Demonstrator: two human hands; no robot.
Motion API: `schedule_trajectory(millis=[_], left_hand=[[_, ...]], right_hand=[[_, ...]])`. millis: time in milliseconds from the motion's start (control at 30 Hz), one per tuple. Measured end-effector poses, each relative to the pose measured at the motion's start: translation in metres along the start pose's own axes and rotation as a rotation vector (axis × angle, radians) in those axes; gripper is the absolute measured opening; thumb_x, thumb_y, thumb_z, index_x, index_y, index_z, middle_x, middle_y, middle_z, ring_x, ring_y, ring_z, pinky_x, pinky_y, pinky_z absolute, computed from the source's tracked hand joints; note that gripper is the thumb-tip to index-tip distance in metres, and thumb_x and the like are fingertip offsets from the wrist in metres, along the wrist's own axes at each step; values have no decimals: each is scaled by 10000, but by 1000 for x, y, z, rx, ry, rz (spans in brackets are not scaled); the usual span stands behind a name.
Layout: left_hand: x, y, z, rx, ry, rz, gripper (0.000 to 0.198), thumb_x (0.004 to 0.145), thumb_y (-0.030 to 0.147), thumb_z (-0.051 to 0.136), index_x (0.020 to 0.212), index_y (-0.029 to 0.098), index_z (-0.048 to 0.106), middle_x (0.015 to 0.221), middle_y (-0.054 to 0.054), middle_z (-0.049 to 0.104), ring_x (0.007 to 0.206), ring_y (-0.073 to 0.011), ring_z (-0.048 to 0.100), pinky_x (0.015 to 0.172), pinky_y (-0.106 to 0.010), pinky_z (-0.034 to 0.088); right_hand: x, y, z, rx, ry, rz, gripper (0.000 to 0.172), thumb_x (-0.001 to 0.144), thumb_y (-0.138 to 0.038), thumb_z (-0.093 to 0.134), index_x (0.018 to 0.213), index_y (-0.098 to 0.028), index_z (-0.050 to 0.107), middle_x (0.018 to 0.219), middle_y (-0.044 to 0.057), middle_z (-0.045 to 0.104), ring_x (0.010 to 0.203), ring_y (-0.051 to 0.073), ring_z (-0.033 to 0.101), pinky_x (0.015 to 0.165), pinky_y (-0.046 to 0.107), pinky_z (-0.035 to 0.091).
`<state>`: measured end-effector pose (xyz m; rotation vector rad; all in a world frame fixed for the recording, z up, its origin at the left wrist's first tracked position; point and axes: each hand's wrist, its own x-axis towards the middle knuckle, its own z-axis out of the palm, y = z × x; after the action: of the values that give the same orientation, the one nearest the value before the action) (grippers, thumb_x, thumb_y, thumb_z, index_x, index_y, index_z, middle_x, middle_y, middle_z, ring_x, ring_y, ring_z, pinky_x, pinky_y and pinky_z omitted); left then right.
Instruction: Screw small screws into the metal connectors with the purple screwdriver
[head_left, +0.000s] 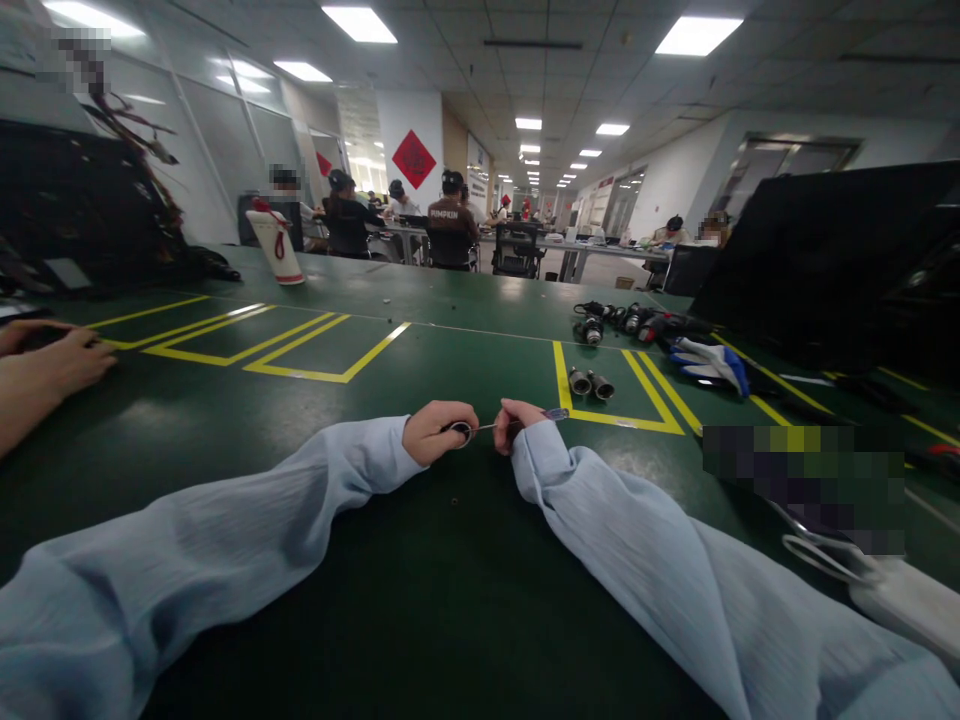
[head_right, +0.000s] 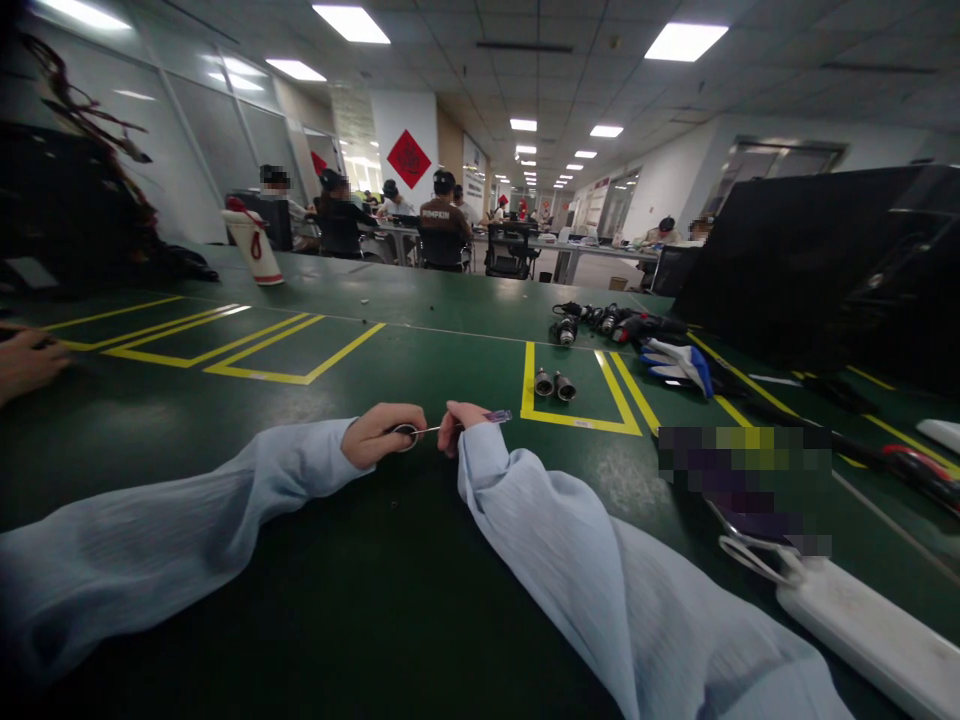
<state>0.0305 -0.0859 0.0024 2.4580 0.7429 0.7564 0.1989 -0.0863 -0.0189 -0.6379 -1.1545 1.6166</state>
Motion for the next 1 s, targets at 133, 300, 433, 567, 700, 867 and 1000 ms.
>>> schedule_trajectory(millis=[133,300,433,567,700,867,1000], left_hand=[[-7,4,-1,5,6,-5,164,718,173,364,700,123,519,628,-15,503,596,-107,464,567,-202,383],[-26,19,0,104,-68,26,160,745,191,362,734,130,509,660,-27,499,618,-119,451,587,-227,377],[-41,38,8,223,-137,43,189,735,321,452,784,141,483,713,-41,494,637,-136,430,584,-248,370],[-47,49,17,327,-140,6,252,731,370,504,847,150,466,792,-59,497,702,-160,435,614,-267,371],[-45,52,21,308,-186,22,174,794,307,444,878,154,454,839,-63,499,736,-161,441,650,-275,380],[-25,53,27,271,-261,64,239,758,331,535,906,153,470,906,-66,501,787,-169,462,689,-281,396],[-1,54,36,277,-293,138,270,731,331,581,918,154,497,975,-76,501,855,-188,469,742,-302,397]], right_hand=[[3,1,-3,228,-22,14,345,669,-324,482,356,-185,446,275,-20,410,258,81,329,286,213,207],[2,-2,-2,347,56,26,366,688,-290,423,339,-182,413,243,-33,335,238,68,248,275,196,158],[2,-5,-7,354,-52,66,387,729,-261,385,358,-174,448,271,-15,389,252,84,307,290,208,209],[5,-14,-13,329,-36,41,400,758,-244,350,373,-172,426,286,-17,384,264,85,319,302,209,218],[14,-34,-24,269,70,-71,368,767,-247,351,416,-172,428,302,-32,381,274,74,315,315,198,219],[28,-64,-63,23,298,-176,329,749,-327,424,452,-184,418,309,-33,404,284,91,350,320,215,240],[25,-89,-96,6,430,-225,284,763,-323,431,515,-186,443,366,-38,449,334,80,375,370,210,278]])
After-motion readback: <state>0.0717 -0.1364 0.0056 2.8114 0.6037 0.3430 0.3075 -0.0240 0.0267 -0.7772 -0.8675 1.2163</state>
